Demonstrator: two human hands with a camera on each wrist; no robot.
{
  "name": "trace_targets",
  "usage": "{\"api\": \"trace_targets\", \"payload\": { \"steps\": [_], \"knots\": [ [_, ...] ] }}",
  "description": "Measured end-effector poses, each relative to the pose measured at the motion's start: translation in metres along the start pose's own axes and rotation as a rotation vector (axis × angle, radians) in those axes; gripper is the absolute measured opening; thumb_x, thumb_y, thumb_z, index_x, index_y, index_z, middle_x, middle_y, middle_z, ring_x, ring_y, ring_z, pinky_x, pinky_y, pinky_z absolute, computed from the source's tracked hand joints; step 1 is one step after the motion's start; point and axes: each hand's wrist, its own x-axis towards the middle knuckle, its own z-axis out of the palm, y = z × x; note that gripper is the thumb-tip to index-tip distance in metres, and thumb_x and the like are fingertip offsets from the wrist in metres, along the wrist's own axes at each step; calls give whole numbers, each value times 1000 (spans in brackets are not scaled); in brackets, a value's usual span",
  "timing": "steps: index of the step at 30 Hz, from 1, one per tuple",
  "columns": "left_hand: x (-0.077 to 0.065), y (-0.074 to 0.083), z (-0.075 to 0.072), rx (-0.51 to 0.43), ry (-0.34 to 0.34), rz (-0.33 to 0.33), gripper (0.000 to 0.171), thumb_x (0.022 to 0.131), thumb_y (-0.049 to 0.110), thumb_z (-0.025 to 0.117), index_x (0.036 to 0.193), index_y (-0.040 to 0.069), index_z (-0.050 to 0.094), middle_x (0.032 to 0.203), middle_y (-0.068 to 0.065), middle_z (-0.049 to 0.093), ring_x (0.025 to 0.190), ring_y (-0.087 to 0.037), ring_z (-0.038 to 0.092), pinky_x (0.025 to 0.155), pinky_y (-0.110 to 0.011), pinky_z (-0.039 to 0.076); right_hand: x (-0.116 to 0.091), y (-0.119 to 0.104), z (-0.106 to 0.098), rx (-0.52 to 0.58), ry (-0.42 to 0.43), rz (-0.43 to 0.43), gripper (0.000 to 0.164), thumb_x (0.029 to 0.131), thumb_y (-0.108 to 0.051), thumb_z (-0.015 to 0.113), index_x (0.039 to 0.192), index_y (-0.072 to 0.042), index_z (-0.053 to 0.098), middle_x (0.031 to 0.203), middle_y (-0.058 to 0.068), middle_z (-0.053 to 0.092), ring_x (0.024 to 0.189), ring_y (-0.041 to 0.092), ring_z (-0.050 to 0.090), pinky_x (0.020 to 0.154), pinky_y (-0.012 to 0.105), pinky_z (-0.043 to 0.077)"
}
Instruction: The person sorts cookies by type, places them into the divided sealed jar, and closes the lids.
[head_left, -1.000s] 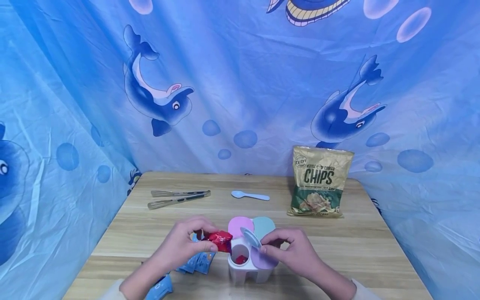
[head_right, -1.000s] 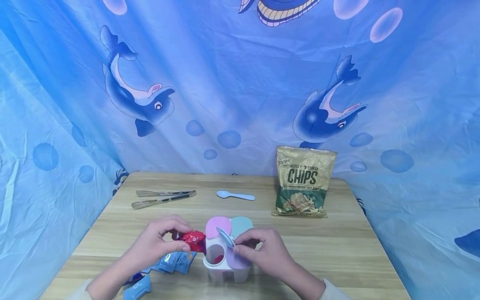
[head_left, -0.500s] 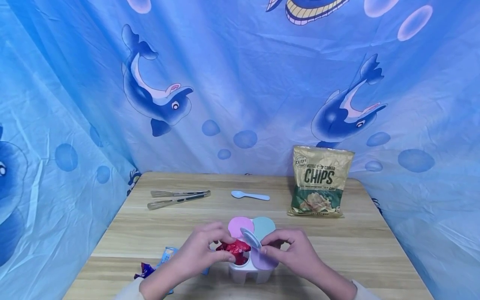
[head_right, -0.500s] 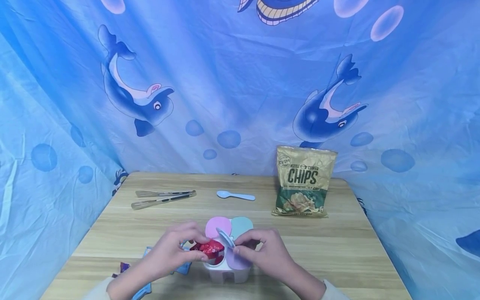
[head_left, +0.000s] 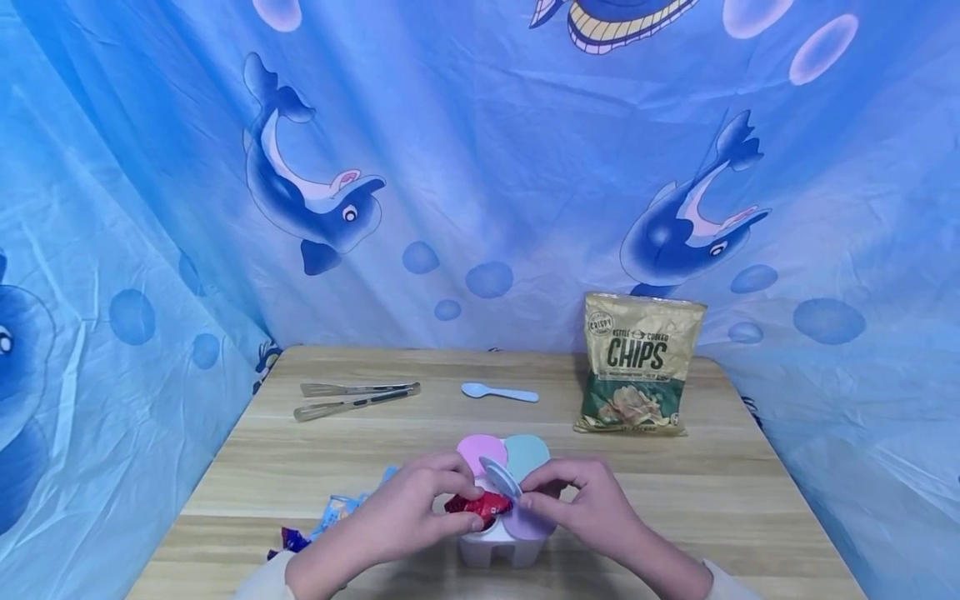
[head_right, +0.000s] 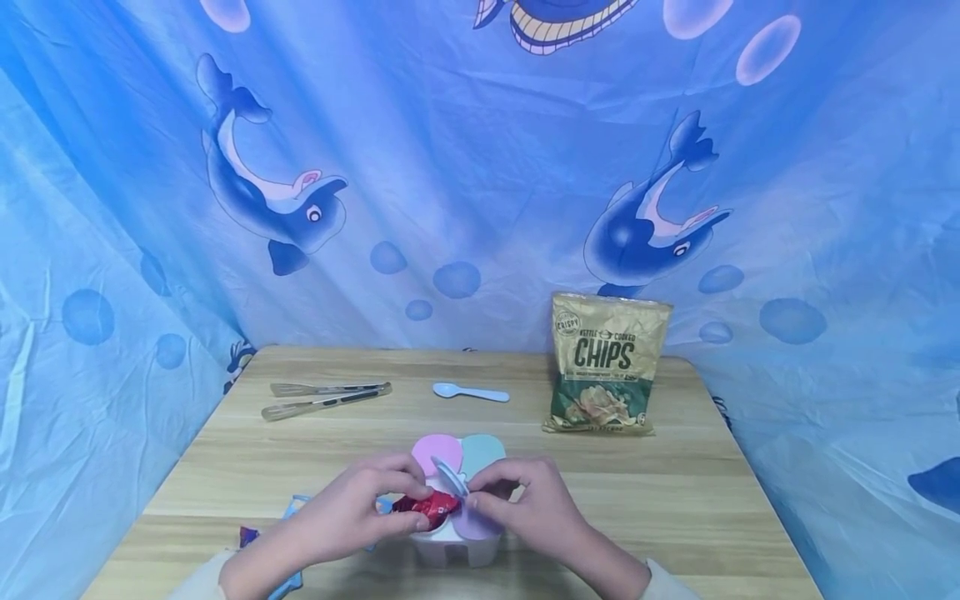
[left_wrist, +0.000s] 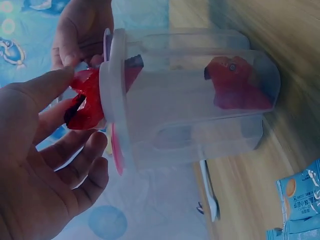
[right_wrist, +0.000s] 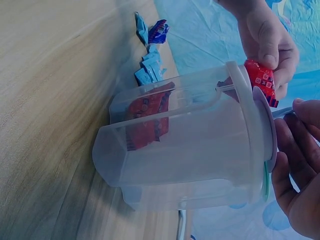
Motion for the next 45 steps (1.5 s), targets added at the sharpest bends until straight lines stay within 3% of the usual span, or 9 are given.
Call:
{"api": "trace_targets", "payload": {
  "steps": [4,15,25,37,41,45],
  "knots": [
    [2,1,3,54,1,45,13,87,30,84,97,22,82,94,18,58,89,0,53,78,-18,49,0,-1,1,3,0,6,10,87,-17,83,96,-19,80,85,-8,76,74,7,68,66,28,58],
    [7,4,6,406,-1,227,16,89,37,81,101,27,82,93,15,60,84,-3,49,72,-18,42,1,-1,2,6,0,-16,9,87,-16,83,95,-19,80,84,-7,76,74,7,68,66,29,58],
    [1,6,9,550,9,269,18,95,43,72,104,29,80,96,12,56,83,-7,43,69,-19,35,0,1,3,9,2,-34,10,87,-13,82,94,-19,80,85,-8,77,73,7,68,65,28,58],
    [-2,4,14,495,-4,228,17,102,42,62,108,31,74,98,11,46,85,-5,41,73,-22,38,-1,5,2,8,1,-37,8,88,-15,82,94,-19,80,84,-7,77,74,7,68,65,28,58],
    [-2,3,17,363,8,140,18,99,41,67,111,31,75,99,14,53,88,-3,46,76,-23,43,-2,5,2,10,1,-31,10,87,-13,82,95,-19,80,86,-8,77,74,7,68,65,28,58],
    [-5,1,21,217,124,72,18,91,40,78,104,27,74,96,19,65,88,1,54,77,-23,49,-2,6,2,13,-2,-33,11,87,-12,82,95,-18,80,86,-8,77,75,7,68,65,28,59]
  ]
}}
